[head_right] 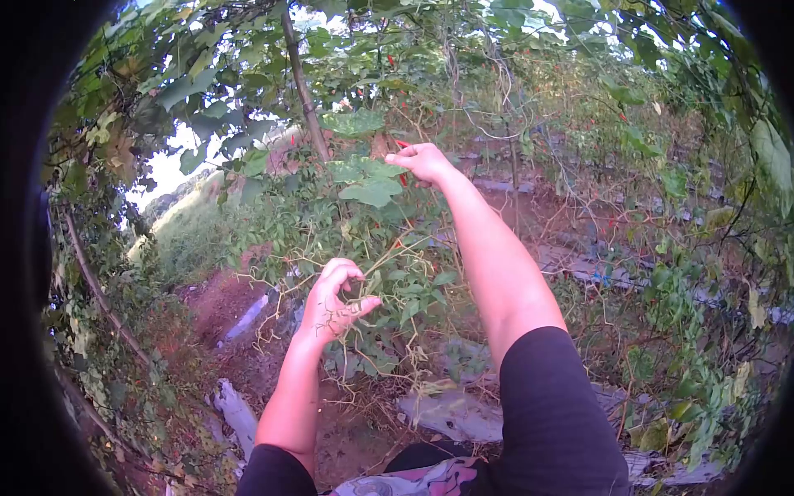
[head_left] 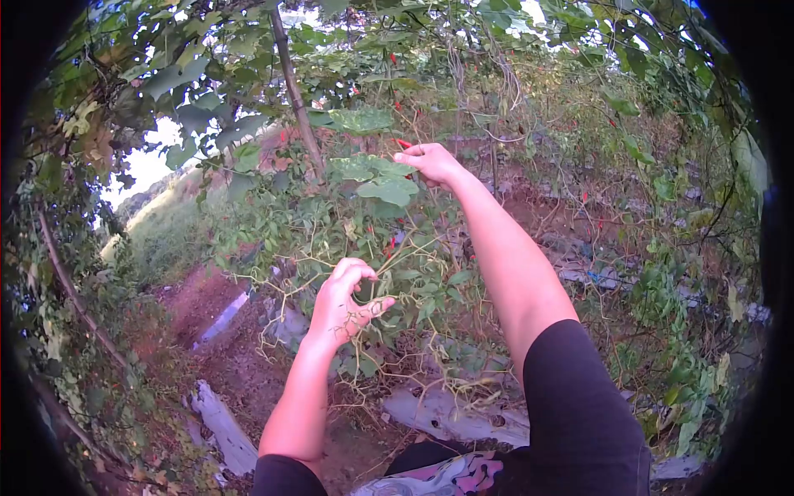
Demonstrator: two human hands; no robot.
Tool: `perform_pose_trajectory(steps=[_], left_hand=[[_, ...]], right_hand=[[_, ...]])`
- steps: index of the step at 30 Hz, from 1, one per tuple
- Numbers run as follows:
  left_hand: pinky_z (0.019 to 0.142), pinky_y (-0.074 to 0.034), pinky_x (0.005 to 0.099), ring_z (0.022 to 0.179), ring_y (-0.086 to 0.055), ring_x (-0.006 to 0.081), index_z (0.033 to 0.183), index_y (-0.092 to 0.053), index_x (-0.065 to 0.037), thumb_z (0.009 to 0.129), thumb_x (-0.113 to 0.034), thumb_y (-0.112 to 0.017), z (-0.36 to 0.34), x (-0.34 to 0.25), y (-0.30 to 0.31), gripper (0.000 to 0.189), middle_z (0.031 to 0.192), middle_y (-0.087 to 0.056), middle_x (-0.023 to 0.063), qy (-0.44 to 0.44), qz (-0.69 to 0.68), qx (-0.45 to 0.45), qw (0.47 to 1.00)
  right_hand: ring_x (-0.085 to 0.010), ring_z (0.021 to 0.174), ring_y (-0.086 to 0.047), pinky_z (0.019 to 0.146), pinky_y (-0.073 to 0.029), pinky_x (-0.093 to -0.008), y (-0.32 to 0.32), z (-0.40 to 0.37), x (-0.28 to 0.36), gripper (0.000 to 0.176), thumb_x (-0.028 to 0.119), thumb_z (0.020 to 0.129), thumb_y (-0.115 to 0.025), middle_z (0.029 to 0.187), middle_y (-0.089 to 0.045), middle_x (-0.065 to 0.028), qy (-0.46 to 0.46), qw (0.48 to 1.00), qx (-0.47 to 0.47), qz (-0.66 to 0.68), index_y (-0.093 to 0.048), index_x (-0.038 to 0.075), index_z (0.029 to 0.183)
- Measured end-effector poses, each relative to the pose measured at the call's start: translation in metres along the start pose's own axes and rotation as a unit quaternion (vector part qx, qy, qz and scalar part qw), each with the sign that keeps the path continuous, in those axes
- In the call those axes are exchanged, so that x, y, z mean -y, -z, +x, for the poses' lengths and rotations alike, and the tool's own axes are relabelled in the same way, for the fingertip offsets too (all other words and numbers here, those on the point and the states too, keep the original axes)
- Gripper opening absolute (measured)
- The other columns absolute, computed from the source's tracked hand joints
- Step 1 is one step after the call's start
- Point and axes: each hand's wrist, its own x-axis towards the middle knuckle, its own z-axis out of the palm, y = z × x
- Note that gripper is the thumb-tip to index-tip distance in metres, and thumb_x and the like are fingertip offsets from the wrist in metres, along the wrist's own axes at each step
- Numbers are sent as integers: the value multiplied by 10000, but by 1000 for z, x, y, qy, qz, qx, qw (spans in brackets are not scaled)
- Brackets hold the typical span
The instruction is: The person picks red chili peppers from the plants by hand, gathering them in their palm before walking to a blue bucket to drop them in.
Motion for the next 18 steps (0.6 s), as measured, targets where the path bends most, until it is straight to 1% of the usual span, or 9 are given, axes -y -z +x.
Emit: perform_pose_trajectory(steps=[2, 3, 6, 8, 11, 14, 16, 17, 18], left_hand=[[660, -413, 255, 702, -437, 132, 904, -547, -46, 609, -200, -815, 1, 3, 1, 427, 937, -481, 33, 7, 0, 13, 1000], [660, -412, 255, 701, -435, 130, 903, -547, -45, 607, -192, -816, 2, 5, 1, 426, 934, -480, 33, 4, -4, 14, 1000], [656, -407, 247, 690, -426, 118, 902, -547, -45, 603, -150, -813, 5, 5, 1, 413, 926, -477, 30, -5, -35, 11, 999], [655, -406, 243, 689, -425, 114, 903, -548, -43, 603, -135, -811, 7, 8, 6, 409, 927, -478, 27, 16, -18, 16, 1000], [652, -426, 239, 678, -440, 109, 979, -565, -36, 634, -163, -785, 10, 10, 12, 428, 968, -496, 24, 33, -43, 31, 998], [613, -440, 224, 635, -473, 76, 1101, -582, -47, 679, -185, -771, 22, -1, 23, 482, 1089, -517, 36, 101, -120, 70, 985], [587, -443, 229, 580, -463, 63, 1136, -576, -62, 692, -199, -768, 36, -20, 34, 503, 1102, -553, 48, 91, -105, 93, 986], [611, -461, 218, 607, -553, 66, 1179, -555, -73, 716, -144, -745, 46, -25, 39, 506, 1129, -567, 68, 83, -90, 113, 986], [573, -452, 208, 603, -563, 65, 1188, -543, -46, 765, -171, -705, 54, -44, 44, 469, 1121, -589, 81, 114, -138, 115, 977]], right_hand=[[-46, 370, -284, 365, -196, -231, -8, 4, -4, 248, 289, 763, -720, 557, -505, 38, -9, 999, 30, -44, -655, 77, 874], [-49, 364, -281, 360, -196, -227, -14, 8, -10, 204, 288, 776, -700, 578, -530, 31, 25, 997, 26, -70, -666, 99, 843], [-51, 373, -297, 362, -198, -225, -15, -2, -5, 167, 281, 803, -661, 581, -525, 28, -4, 999, 38, 16, -671, 116, 827], [-46, 380, -258, 364, -175, -222, -7, -21, 8, 194, 256, 856, -571, 524, -407, 56, -42, 992, 73, 92, -653, 80, 863], [-42, 395, -200, 368, -144, -220, 7, -56, 32, 224, 222, 880, -510, 512, -279, 77, -63, 984, 99, 137, -599, 17, 865], [-42, 399, -245, 376, -162, -218, 17, -79, 35, 229, 252, 856, -547, 510, -360, 75, -46, 972, 145, 178, -633, 47, 801], [-32, 404, -226, 379, -156, -206, 15, -104, 46, 217, 224, 883, -519, 516, -309, 76, -35, 974, 159, 158, -581, 17, 855], [-29, 406, -232, 379, -160, -205, 14, -115, 50, 217, 228, 883, -521, 516, -314, 78, -23, 976, 167, 139, -584, 22, 855], [-26, 407, -238, 378, -164, -203, 13, -124, 52, 216, 232, 884, -524, 516, -319, 80, -11, 977, 175, 119, -587, 27, 855]])
